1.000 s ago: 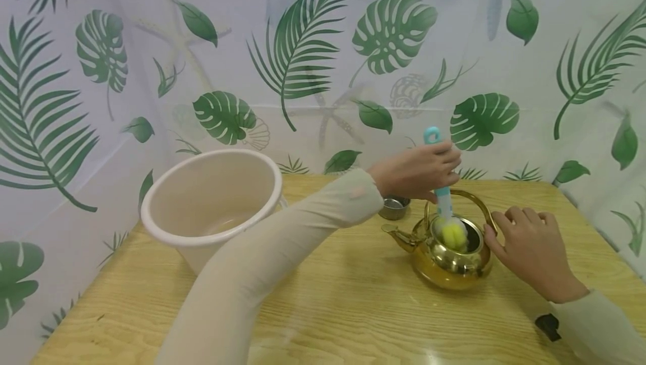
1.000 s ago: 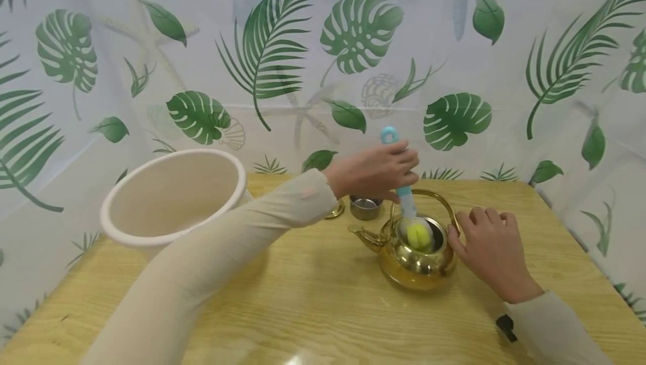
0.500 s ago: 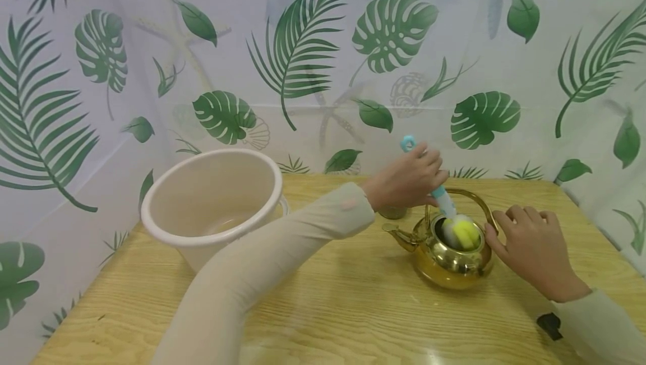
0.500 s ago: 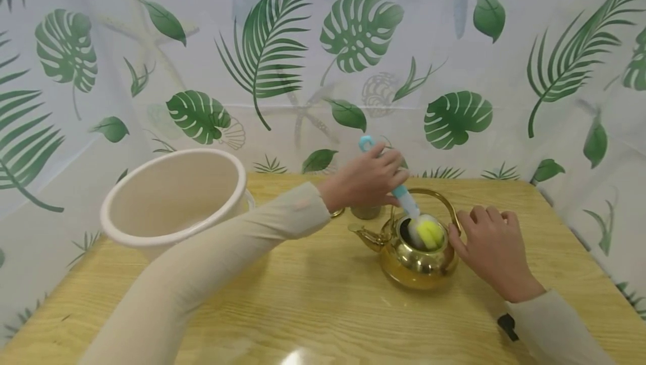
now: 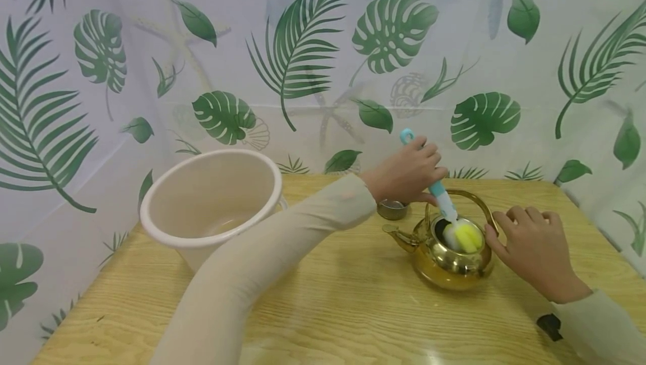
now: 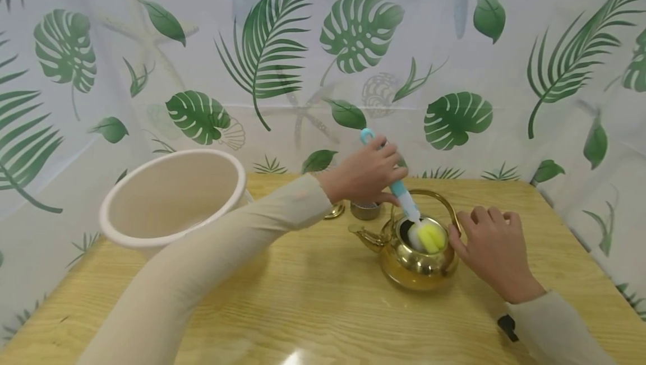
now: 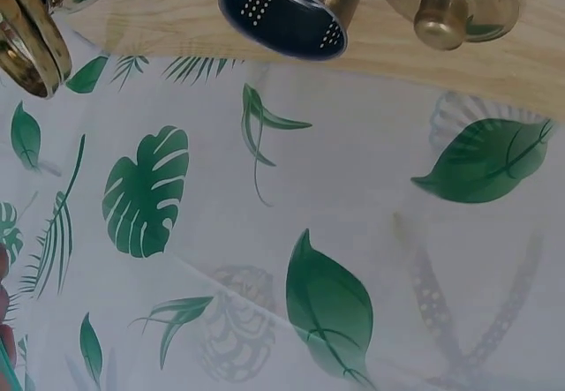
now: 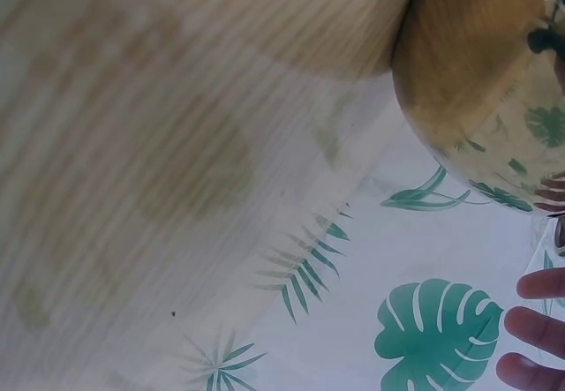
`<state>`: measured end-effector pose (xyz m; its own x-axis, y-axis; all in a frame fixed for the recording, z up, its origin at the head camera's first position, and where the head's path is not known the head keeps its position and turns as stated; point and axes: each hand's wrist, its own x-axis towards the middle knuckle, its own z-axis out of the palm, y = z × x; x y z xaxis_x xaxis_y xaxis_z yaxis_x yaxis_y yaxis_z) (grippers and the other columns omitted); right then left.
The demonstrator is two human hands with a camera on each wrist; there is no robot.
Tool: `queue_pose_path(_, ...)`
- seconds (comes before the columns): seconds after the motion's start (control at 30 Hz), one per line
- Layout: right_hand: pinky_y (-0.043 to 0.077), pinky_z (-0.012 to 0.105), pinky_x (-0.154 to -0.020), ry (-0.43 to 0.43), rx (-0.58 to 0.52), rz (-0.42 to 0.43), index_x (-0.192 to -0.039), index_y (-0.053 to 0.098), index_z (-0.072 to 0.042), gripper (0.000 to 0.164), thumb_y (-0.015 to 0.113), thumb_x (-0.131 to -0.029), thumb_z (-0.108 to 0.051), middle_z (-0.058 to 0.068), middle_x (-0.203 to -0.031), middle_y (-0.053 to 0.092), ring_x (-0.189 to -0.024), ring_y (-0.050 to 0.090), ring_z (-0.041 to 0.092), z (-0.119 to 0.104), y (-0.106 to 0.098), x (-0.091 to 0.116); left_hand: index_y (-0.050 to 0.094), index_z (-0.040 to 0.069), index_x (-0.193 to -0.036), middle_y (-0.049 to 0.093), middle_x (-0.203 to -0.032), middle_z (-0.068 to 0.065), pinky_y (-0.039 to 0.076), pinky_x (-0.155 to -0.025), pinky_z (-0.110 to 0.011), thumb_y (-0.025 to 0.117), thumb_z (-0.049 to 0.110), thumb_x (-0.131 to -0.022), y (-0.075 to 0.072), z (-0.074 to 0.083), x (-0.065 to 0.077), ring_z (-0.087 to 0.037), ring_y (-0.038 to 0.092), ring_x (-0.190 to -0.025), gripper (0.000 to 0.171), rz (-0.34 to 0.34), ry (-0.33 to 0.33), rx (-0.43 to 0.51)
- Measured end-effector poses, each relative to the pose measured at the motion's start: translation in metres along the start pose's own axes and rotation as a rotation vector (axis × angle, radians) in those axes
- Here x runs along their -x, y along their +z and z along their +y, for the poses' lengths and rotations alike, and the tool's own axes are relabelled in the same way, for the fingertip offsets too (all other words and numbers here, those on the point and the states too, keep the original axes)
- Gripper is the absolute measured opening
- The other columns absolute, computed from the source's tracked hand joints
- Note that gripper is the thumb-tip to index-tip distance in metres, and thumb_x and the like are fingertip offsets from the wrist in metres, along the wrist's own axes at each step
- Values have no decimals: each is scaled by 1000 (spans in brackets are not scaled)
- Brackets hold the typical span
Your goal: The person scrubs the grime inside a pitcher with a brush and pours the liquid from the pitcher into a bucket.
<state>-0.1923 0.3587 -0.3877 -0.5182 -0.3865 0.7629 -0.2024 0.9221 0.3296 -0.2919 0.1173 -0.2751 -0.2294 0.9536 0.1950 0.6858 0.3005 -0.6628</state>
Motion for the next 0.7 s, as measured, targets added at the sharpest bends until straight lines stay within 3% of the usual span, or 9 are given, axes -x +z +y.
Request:
queue_pose_path(0.33,41,52,-55,4,12,-20,-82,63,0,61,25,-95,-47,18,-68,60,-59,55,36,-2,-2,-2,58,21,-113,62,-107,4,31,-90,-32,43,72,-82,-15,-11,-11,-18,49,-98,62,-44,123,3)
queue_pose_path(0.5,41,53,-56,10,9,-31,-83,64,0,63,24,-96,-47,18,-69,60,-61,56,37,-1,-2,-2,58,20,-120,61,-119,0,29,-102,-35,47,69,-83,-35,-10,-22,-20,49,-114,62,-95,186,-22)
queue_pose_path(0.7,41,53,-56,6,12,-30,-83,63,0,63,24,-96,-47,18,-70,60,-61,56,37,0,-3,-1,57,17,-126,56,-131,-4,18,-115,-40,44,66,-87,-54,-4,-39,-25,42,-127,64,-166,280,-133)
